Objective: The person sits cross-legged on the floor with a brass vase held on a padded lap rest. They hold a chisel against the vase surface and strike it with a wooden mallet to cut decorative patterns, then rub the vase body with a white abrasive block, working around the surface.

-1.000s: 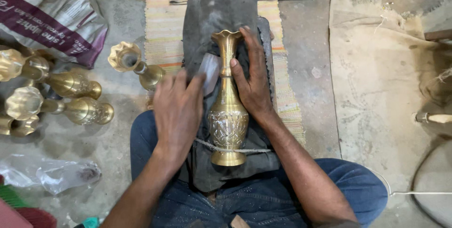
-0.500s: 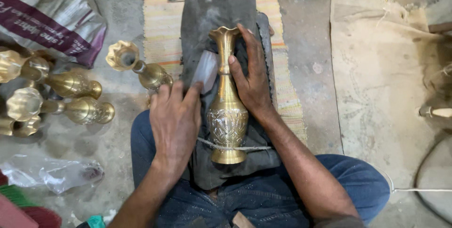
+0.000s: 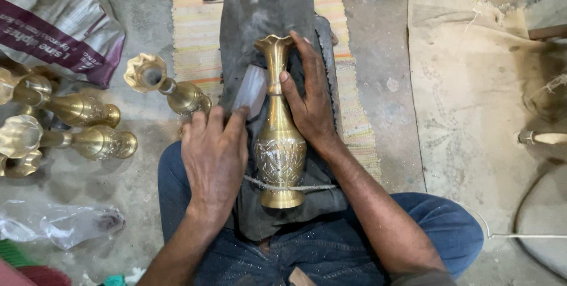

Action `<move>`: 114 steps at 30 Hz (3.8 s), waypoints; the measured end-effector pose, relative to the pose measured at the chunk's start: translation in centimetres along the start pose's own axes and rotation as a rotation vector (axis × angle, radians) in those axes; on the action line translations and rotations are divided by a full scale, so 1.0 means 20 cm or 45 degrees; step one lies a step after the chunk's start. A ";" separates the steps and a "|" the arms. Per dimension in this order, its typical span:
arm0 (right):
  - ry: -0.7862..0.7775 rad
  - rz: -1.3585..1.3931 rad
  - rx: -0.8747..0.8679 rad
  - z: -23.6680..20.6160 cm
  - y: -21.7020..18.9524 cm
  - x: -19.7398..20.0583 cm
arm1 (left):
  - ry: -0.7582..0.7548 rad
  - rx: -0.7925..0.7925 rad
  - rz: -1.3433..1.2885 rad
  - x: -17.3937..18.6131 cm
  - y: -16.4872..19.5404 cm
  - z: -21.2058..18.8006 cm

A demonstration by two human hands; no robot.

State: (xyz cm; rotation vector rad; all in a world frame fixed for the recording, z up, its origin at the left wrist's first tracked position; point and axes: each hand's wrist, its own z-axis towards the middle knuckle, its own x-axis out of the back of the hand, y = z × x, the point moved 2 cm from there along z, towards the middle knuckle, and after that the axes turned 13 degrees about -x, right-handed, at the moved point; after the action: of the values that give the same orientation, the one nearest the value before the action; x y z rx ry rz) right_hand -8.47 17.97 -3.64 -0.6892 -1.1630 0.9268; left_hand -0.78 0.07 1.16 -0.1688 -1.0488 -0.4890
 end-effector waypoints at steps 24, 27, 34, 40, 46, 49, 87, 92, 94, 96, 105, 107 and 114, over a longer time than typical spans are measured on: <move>0.002 0.005 0.032 -0.01 0.03 -0.02 | 0.013 -0.016 -0.026 0.02 -0.03 0.03; 0.008 -0.017 0.022 0.00 0.05 -0.03 | -0.023 0.060 -0.040 0.03 -0.02 -0.01; -0.012 -0.020 0.005 0.00 0.01 -0.04 | 0.088 -0.061 0.010 -0.07 -0.10 0.15; -0.012 0.033 0.035 0.00 0.03 -0.04 | 0.025 0.005 -0.015 0.03 -0.05 -0.03; 0.007 -0.027 0.031 0.00 0.00 -0.04 | 0.090 -0.076 0.061 -0.11 -0.12 0.17; 0.007 -0.005 0.056 0.01 0.00 -0.03 | 0.087 -0.070 0.048 -0.07 -0.11 0.10; 0.007 -0.013 0.017 0.01 -0.01 -0.03 | 0.070 -0.052 0.074 -0.05 -0.13 0.21; -0.009 0.014 0.000 0.00 0.00 -0.03 | 0.070 0.001 -0.023 0.05 -0.07 0.02; -0.009 0.010 0.008 0.01 -0.01 -0.03 | 0.052 0.012 -0.027 0.04 -0.06 0.00; -0.008 0.033 0.017 0.00 -0.01 -0.04 | 0.103 -0.018 -0.008 0.01 -0.08 0.06; 0.009 0.012 0.041 0.01 -0.02 -0.02 | 0.028 -0.007 0.007 -0.01 -0.08 -0.03; 0.020 -0.006 0.017 0.01 -0.02 -0.02 | 0.053 -0.001 0.039 0.00 -0.06 -0.07; -0.004 0.020 0.020 0.01 -0.07 -0.03 | 0.084 -0.079 0.085 -0.08 -0.12 0.19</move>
State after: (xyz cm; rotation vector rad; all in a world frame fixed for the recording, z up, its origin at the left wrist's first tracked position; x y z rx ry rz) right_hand -8.31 16.84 -2.62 -0.6850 -1.1536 0.9495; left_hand -5.57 -0.19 1.55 -0.2404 -0.9613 -0.4638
